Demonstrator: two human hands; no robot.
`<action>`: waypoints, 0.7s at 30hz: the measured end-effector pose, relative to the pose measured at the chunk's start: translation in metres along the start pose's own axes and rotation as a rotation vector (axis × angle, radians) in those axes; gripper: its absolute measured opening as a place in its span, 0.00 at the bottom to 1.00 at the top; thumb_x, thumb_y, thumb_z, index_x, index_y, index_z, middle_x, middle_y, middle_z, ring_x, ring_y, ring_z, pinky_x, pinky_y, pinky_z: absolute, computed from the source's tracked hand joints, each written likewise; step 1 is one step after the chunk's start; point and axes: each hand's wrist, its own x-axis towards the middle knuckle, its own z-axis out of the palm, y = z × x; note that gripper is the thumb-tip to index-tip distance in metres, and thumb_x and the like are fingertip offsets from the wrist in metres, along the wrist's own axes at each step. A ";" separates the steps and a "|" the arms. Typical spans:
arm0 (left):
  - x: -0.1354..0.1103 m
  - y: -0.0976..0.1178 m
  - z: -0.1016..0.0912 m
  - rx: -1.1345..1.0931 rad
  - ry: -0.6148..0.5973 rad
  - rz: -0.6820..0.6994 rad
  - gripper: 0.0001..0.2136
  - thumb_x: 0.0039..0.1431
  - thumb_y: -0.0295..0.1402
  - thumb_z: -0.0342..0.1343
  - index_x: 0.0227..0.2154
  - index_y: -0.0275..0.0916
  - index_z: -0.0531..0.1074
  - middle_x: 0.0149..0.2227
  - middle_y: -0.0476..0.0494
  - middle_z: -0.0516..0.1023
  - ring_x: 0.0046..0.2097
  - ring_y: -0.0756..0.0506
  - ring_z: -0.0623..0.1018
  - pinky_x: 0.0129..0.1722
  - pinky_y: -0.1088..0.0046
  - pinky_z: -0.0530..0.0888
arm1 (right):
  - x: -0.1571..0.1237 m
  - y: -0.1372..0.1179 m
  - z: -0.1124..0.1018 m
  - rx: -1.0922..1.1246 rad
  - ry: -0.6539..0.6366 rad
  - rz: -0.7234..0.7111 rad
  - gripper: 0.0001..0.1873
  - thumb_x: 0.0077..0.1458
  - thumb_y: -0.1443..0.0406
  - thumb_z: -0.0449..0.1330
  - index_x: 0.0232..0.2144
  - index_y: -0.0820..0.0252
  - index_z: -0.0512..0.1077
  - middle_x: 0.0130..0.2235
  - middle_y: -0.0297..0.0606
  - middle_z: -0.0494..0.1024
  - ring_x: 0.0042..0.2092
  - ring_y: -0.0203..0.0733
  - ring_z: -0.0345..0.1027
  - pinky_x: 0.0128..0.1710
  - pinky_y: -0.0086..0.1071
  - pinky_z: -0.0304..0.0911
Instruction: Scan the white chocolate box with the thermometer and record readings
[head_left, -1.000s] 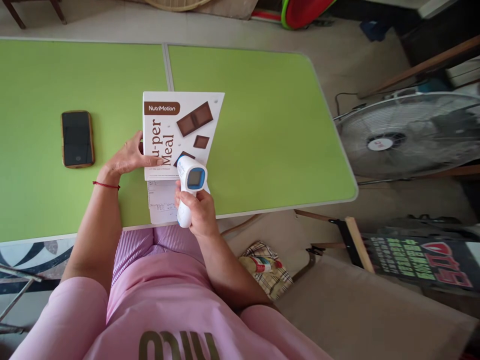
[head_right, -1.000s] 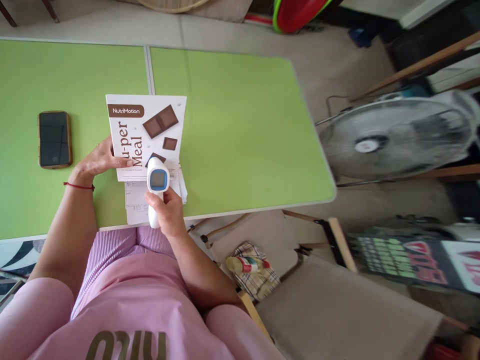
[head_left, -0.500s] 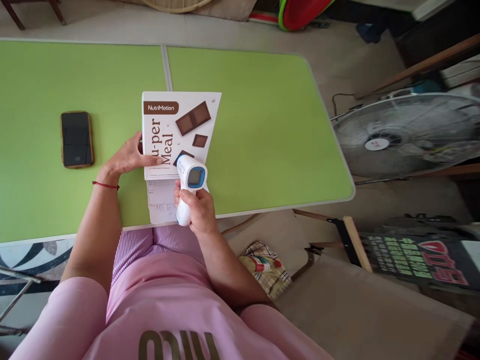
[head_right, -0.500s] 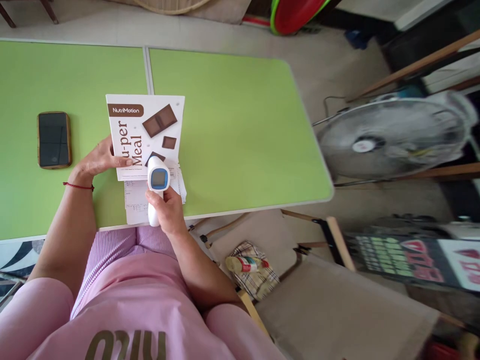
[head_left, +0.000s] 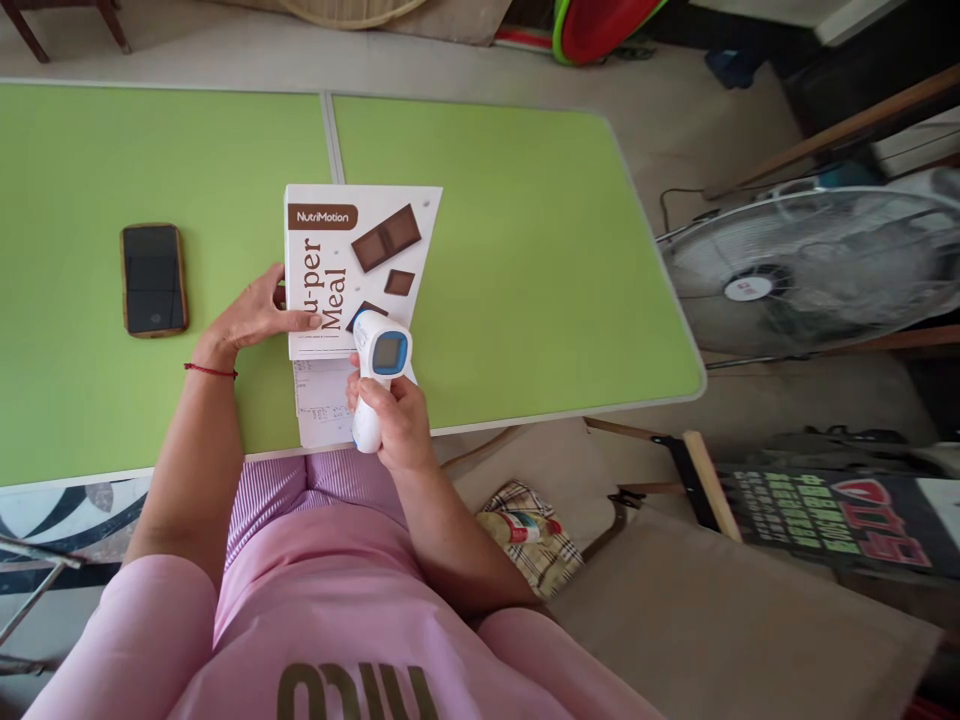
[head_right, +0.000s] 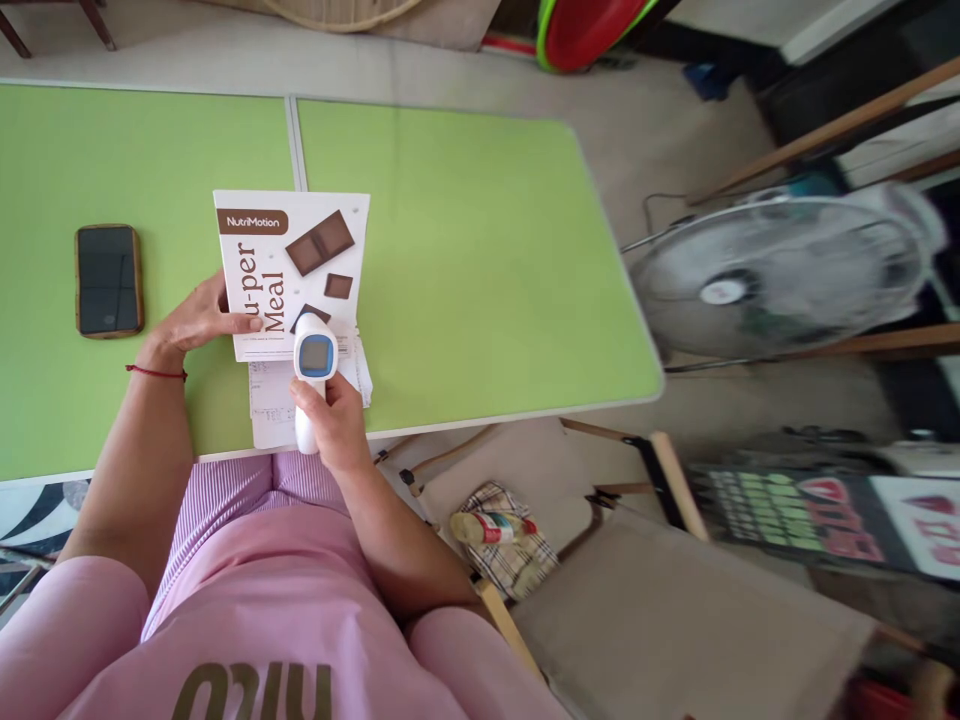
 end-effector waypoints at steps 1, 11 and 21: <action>0.000 -0.001 0.000 0.001 0.004 -0.003 0.39 0.46 0.57 0.80 0.55 0.41 0.76 0.55 0.34 0.87 0.55 0.30 0.85 0.53 0.55 0.83 | -0.001 -0.002 -0.001 -0.023 0.007 -0.019 0.25 0.48 0.41 0.71 0.34 0.53 0.76 0.29 0.32 0.73 0.32 0.40 0.63 0.32 0.36 0.63; -0.001 0.006 0.004 -0.039 0.061 -0.031 0.38 0.47 0.57 0.78 0.55 0.40 0.76 0.52 0.35 0.86 0.52 0.29 0.86 0.48 0.52 0.85 | -0.014 -0.016 -0.013 -0.054 0.113 -0.138 0.23 0.50 0.42 0.72 0.35 0.52 0.78 0.31 0.33 0.76 0.32 0.42 0.64 0.33 0.38 0.66; 0.000 0.006 0.000 0.008 0.190 0.114 0.46 0.48 0.63 0.77 0.64 0.46 0.69 0.57 0.34 0.84 0.64 0.26 0.80 0.59 0.46 0.81 | 0.048 0.007 -0.083 -0.583 0.361 -0.307 0.32 0.49 0.44 0.73 0.51 0.55 0.80 0.46 0.46 0.86 0.45 0.54 0.78 0.47 0.50 0.76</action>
